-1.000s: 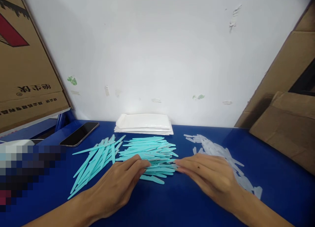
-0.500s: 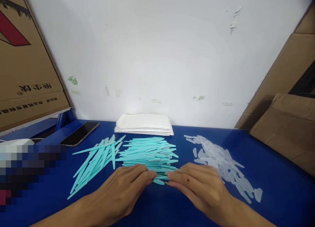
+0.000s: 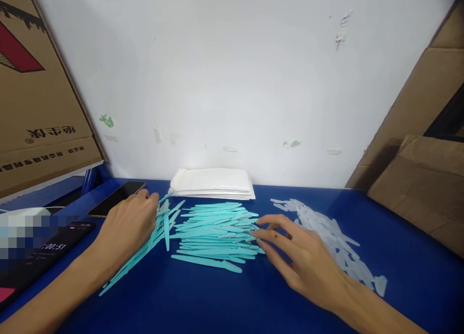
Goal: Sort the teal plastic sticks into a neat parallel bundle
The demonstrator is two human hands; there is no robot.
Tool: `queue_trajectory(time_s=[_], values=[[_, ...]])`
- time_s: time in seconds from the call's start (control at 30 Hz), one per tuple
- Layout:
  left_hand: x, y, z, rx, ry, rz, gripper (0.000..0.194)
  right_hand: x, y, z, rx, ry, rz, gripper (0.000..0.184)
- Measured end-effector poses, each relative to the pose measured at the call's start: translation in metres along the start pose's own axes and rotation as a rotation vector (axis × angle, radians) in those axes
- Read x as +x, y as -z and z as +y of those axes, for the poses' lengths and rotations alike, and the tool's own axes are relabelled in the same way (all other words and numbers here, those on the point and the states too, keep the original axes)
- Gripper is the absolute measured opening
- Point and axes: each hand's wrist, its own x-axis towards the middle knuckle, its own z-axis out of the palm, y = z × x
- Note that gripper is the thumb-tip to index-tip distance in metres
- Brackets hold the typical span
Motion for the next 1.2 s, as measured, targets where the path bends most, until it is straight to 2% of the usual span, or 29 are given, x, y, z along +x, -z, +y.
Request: queue_trajectory(time_s=[0.1, 0.2, 0.27, 0.37, 0.4, 0.47, 0.53, 0.63, 0.83, 1.03, 1.13, 1.2], values=[[-0.003, -0.002, 0.004, 0.017, -0.007, -0.026, 0.034, -0.001, -0.002, 0.002, -0.039, -0.027, -0.049, 0.023], [-0.004, 0.000, 0.018, -0.015, -0.059, 0.005, 0.033, 0.000, -0.003, 0.007, -0.092, -0.074, -0.065, 0.024], [-0.008, 0.005, 0.032, -0.119, -0.218, 0.051, 0.032, 0.000, -0.002, 0.014, -0.164, -0.097, -0.073, 0.025], [-0.019, 0.013, 0.054, -0.354, -0.619, 0.120, 0.025, -0.004, -0.001, 0.035, -0.338, -0.083, -0.124, 0.030], [-0.024, 0.016, 0.061, -0.405, -0.699, 0.124, 0.022, -0.006, -0.001, 0.044, -0.402, -0.085, -0.133, 0.030], [-0.031, 0.020, 0.071, -0.440, -0.775, 0.087, 0.013, -0.011, -0.002, 0.060, -0.509, -0.141, -0.173, 0.031], [-0.035, 0.021, 0.077, -0.432, -0.788, 0.058, 0.008, -0.016, -0.003, 0.074, -0.562, -0.186, -0.245, 0.034], [-0.036, 0.018, 0.079, -0.402, -0.779, 0.048, 0.008, -0.019, -0.002, 0.082, -0.573, -0.217, -0.309, 0.030], [-0.036, 0.014, 0.077, -0.313, -0.764, 0.019, 0.014, -0.015, 0.003, 0.074, -0.580, -0.257, -0.331, 0.021], [-0.038, 0.014, 0.078, -0.339, -0.738, 0.005, 0.012, -0.017, -0.002, 0.077, -0.553, -0.258, -0.351, 0.014], [-0.038, 0.015, 0.080, -0.385, -0.733, -0.003, 0.013, -0.018, -0.005, 0.079, -0.505, -0.239, -0.366, 0.017], [-0.037, 0.016, 0.082, -0.431, -0.737, -0.021, 0.014, -0.018, -0.005, 0.078, -0.468, -0.215, -0.374, 0.027]])
